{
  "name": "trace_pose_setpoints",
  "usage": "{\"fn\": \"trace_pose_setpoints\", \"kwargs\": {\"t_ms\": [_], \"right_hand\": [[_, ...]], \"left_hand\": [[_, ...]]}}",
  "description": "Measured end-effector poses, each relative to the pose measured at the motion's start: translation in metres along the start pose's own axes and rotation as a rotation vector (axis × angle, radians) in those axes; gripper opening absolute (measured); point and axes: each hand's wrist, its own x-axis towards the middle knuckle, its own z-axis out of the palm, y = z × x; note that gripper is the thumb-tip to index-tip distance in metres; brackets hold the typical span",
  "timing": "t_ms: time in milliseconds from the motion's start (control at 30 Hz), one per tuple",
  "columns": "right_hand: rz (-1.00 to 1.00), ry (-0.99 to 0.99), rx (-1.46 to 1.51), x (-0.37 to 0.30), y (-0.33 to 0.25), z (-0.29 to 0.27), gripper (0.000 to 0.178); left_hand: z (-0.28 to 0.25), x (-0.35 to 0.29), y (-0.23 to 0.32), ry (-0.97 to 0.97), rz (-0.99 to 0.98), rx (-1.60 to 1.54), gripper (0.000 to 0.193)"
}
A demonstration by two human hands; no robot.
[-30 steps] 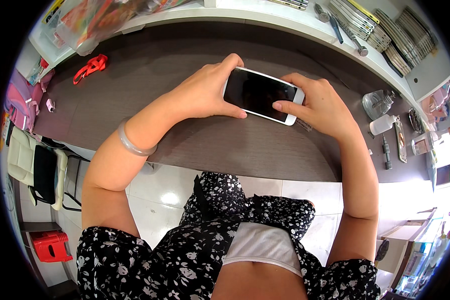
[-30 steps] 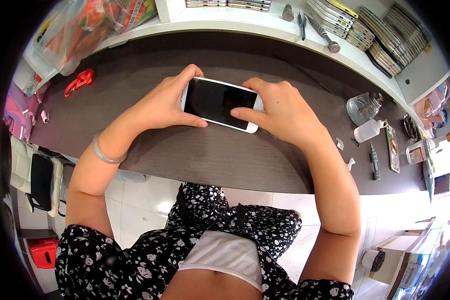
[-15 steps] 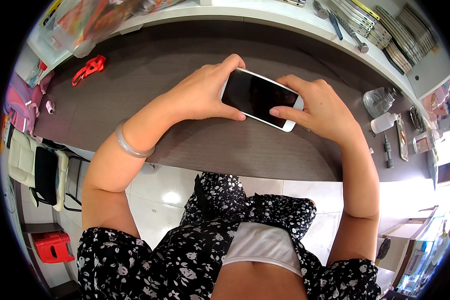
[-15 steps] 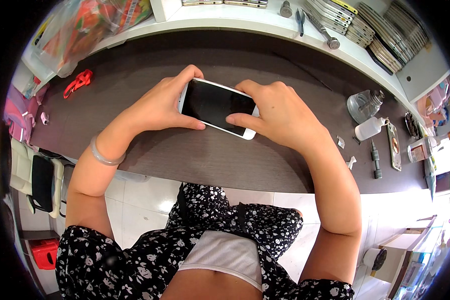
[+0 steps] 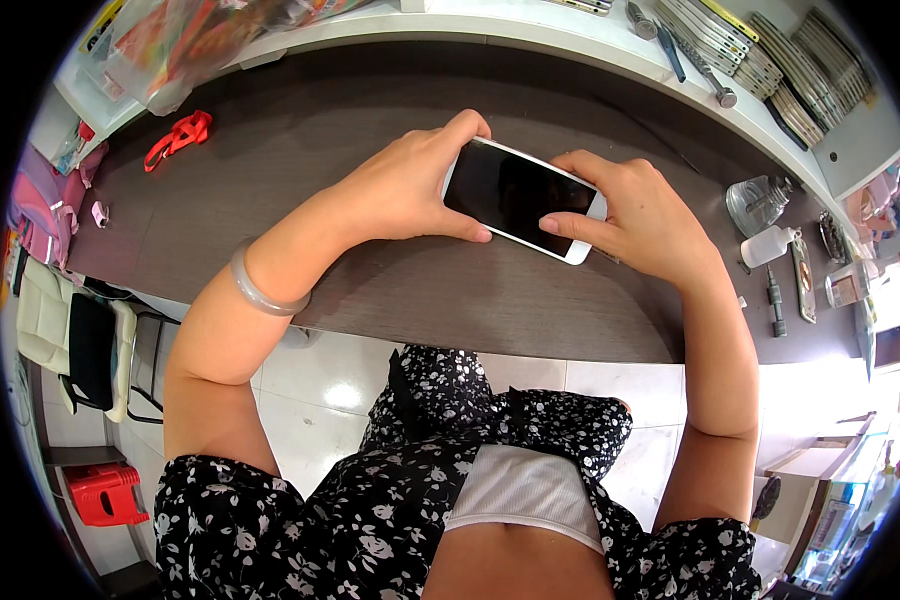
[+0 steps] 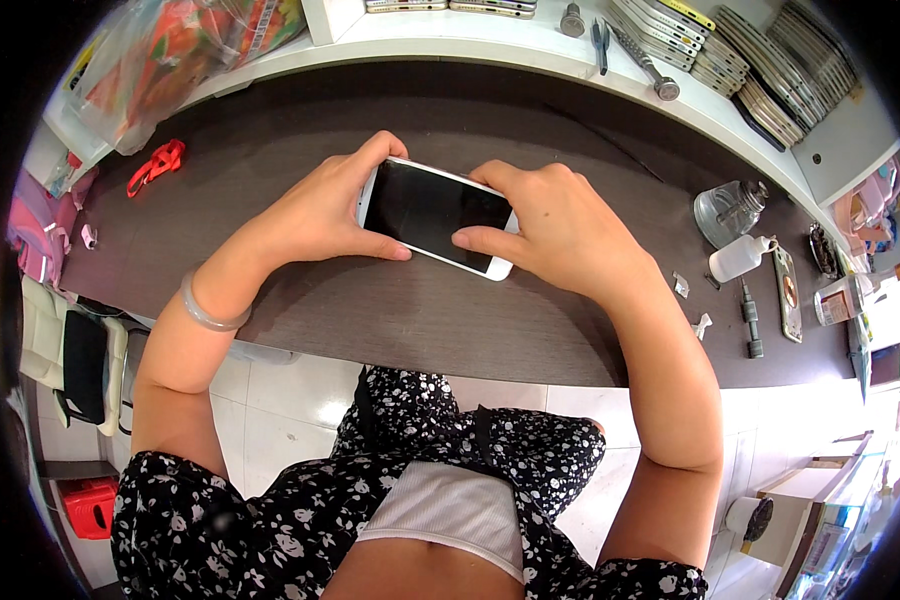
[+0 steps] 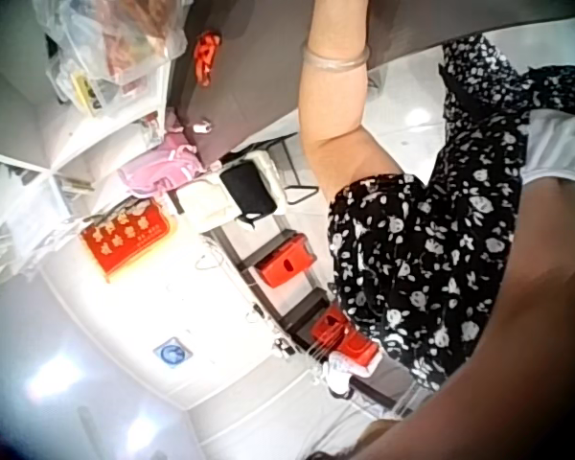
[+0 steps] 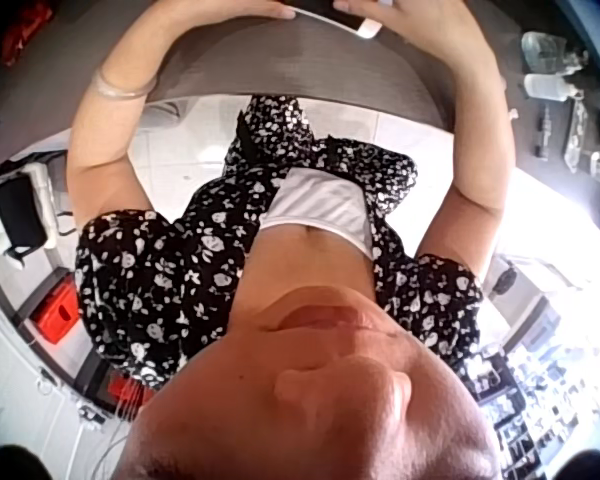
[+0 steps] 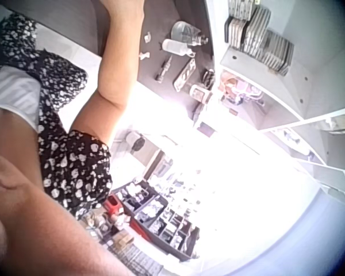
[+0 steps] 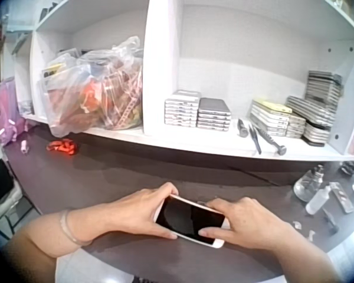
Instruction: The person disassembles a black smartphone, removing the screen assembly to expose the internal components. They then pick up a white smartphone and repeatedly press the screen and buttons, appearing to test its functionality.
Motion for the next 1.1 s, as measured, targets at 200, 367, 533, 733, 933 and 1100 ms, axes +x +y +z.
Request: {"fn": "trace_pose_setpoints", "kwargs": {"t_ms": [200,367,533,733,933,1100], "right_hand": [[-0.007,0.001,0.002,0.0004,0.0,-0.0007,0.044],[-0.019,0.003,-0.007,0.0007,0.0011,-0.0007,0.045],[-0.037,0.011,-0.02,0.0007,0.0016,-0.0005,0.045],[-0.028,0.004,-0.015,0.0009,0.0021,-0.0003,0.045],[-0.016,-0.002,-0.006,0.0004,0.001,-0.0006,0.044],[0.008,-0.018,0.003,0.0003,-0.0005,-0.001,0.044]], "left_hand": [[0.0002,0.0007,-0.0009,0.0,0.005,-0.002,0.068],[-0.0006,0.0007,0.0002,-0.005,0.003,0.002,0.068],[0.0002,0.001,-0.0008,0.0,0.012,0.004,0.068],[-0.0006,0.0004,-0.0001,-0.008,0.001,0.002,0.069],[0.0003,0.0005,-0.0012,0.006,0.019,0.014,0.068],[0.0001,0.0008,-0.0007,-0.002,0.003,0.0,0.068]]}}
